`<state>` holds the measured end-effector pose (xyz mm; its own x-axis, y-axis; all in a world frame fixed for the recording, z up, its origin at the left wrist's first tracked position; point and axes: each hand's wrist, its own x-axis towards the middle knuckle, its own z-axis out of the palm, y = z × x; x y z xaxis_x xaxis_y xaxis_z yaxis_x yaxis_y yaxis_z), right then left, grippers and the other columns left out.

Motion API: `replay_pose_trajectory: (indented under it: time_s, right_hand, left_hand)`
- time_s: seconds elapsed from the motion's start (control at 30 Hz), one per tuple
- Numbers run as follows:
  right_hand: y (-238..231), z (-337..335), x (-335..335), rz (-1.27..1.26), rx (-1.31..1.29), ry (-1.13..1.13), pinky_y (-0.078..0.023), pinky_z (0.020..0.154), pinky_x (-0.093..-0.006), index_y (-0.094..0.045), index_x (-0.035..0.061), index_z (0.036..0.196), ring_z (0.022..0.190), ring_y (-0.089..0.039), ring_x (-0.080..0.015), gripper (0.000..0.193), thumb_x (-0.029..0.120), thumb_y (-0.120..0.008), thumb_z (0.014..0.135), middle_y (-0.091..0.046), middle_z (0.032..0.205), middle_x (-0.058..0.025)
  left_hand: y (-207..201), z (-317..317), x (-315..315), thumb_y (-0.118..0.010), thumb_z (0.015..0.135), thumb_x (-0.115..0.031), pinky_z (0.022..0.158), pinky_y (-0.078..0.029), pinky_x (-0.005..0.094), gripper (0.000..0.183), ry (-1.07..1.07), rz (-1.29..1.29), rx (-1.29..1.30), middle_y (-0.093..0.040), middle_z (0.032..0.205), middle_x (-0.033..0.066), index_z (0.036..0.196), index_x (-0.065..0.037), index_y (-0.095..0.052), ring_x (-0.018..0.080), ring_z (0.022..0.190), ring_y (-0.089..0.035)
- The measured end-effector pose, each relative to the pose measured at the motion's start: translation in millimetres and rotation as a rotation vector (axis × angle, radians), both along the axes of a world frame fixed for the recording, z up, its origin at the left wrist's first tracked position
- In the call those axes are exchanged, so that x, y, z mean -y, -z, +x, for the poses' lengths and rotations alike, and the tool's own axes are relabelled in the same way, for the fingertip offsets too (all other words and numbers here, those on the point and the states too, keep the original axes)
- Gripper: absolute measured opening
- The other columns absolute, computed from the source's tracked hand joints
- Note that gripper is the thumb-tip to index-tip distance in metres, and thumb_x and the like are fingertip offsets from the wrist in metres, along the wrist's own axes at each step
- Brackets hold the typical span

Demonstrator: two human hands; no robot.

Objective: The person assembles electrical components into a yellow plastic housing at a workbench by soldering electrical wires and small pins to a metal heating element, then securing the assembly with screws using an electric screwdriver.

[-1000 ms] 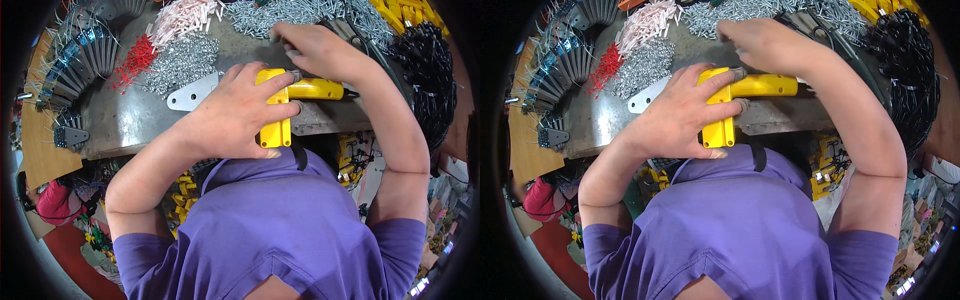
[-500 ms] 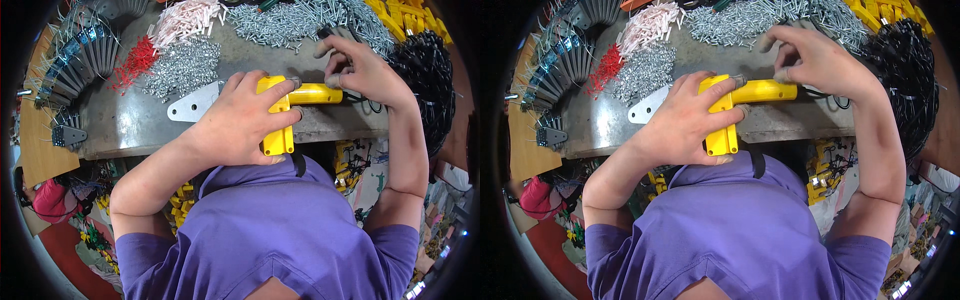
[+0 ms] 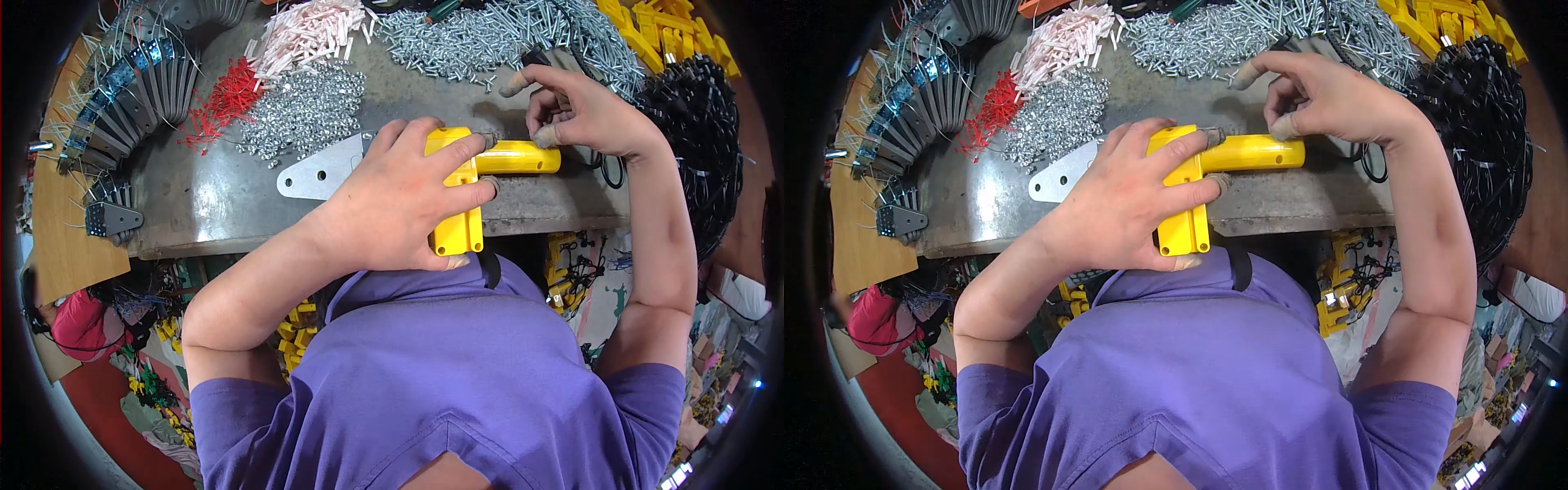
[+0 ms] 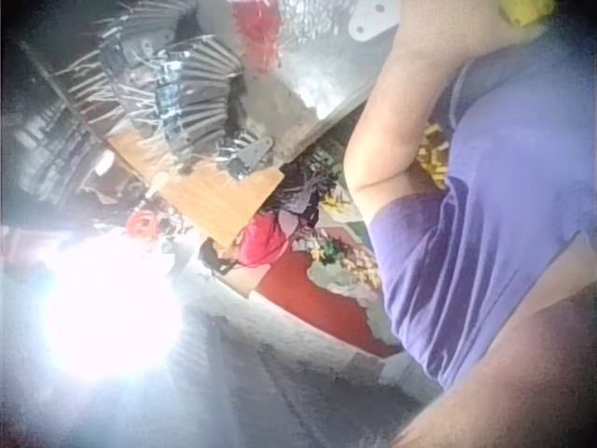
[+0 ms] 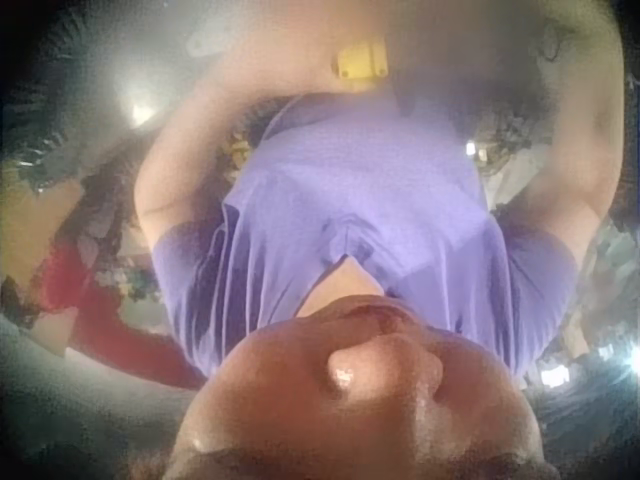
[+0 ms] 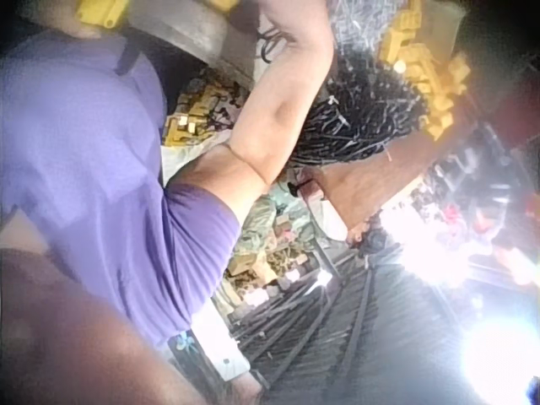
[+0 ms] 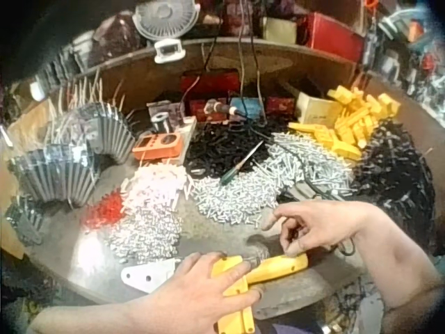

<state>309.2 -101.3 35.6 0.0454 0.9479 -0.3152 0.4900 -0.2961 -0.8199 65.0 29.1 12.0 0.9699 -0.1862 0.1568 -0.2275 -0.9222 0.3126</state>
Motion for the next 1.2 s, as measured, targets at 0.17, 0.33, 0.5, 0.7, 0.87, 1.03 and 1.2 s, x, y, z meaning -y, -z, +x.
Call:
replay_pose_trajectory:
  time_s: [0.17,0.33,0.5,0.7,0.87,1.03,1.2]
  right_hand:
    - [22.8,6.1,-19.6,0.123,-0.009,0.064,-0.047,0.078,-0.0231,-0.053,0.0037,0.12,0.085,-0.056,-0.0066,0.045,-0.001,-0.065,0.077,-0.06,0.089,-0.0003]
    - [42.9,-1.0,-42.4,0.685,0.805,-0.152,-0.049,0.083,-0.0374,-0.053,0.0059,0.114,0.096,-0.06,-0.0313,0.041,-0.003,-0.062,0.075,-0.061,0.099,-0.0122]
    - [37.6,-4.0,-30.3,0.554,0.801,-0.071,-0.05,0.076,-0.0417,-0.053,0.0063,0.116,0.087,-0.062,-0.0352,0.044,-0.003,-0.06,0.074,-0.062,0.092,-0.0148]
    - [0.5,-35.1,14.3,0.52,0.491,0.22,-0.05,0.075,-0.0322,-0.053,0.0059,0.117,0.084,-0.063,-0.0227,0.04,-0.004,-0.06,0.079,-0.061,0.087,-0.01]
    - [10.1,-74.3,65.4,0.518,0.202,0.38,-0.051,0.077,-0.0301,-0.057,0.0009,0.113,0.088,-0.065,-0.0193,0.038,-0.01,-0.061,0.076,-0.063,0.09,-0.0105]
    - [26.9,-78.1,69.6,0.706,0.658,0.195,-0.052,0.071,-0.0351,-0.06,-0.0012,0.107,0.077,-0.063,-0.0319,0.041,-0.011,-0.067,0.068,-0.062,0.087,-0.0151]
    - [52.5,-69.6,70.3,0.917,0.77,0.177,-0.054,0.065,-0.0374,-0.065,-0.0025,0.1,0.074,-0.063,-0.0306,0.035,-0.006,-0.068,0.066,-0.064,0.083,-0.0143]
  left_hand:
    - [1.0,-0.6,0.2,-0.076,0.063,-0.046,0.096,-0.037,0.055,0.061,-0.001,-0.009,-0.009,-0.042,0.138,0.0113,0.115,-0.02,-0.057,0.0457,0.118,-0.041]
    - [-3.9,-0.5,-0.9,-0.074,0.066,-0.052,0.098,-0.035,0.0565,0.065,0.003,-0.022,-0.011,-0.042,0.139,0.0116,0.118,-0.017,-0.056,0.0458,0.12,-0.04]
    - [-3.1,26.3,-30.2,-0.067,0.083,-0.03,0.094,-0.044,0.0443,0.044,-0.14,-0.43,0.03,-0.054,0.123,0.0178,0.119,-0.008,-0.053,0.0368,0.113,-0.053]
    - [24.8,65.7,-79.5,-0.07,0.08,-0.013,0.078,-0.051,0.0422,0.037,-0.349,-0.122,0.151,-0.066,0.092,0.018,0.113,-0.008,-0.054,0.0376,0.089,-0.063]
    - [34.6,80.3,-81.0,-0.07,0.078,-0.01,0.072,-0.051,0.0433,0.042,-0.325,0.045,0.242,-0.065,0.087,0.0191,0.115,-0.009,-0.051,0.0372,0.084,-0.064]
    - [14.9,74.1,-71.1,-0.066,0.077,-0.007,0.073,-0.051,0.0421,0.042,-0.368,-0.09,0.148,-0.064,0.088,0.0193,0.116,-0.008,-0.05,0.0363,0.084,-0.064]
    - [-20.9,48.3,-58.0,-0.068,0.081,-0.008,0.077,-0.044,0.026,0.036,-0.223,-0.677,-0.278,-0.052,0.09,0.0016,0.11,0.0,-0.049,0.0094,0.085,-0.049]
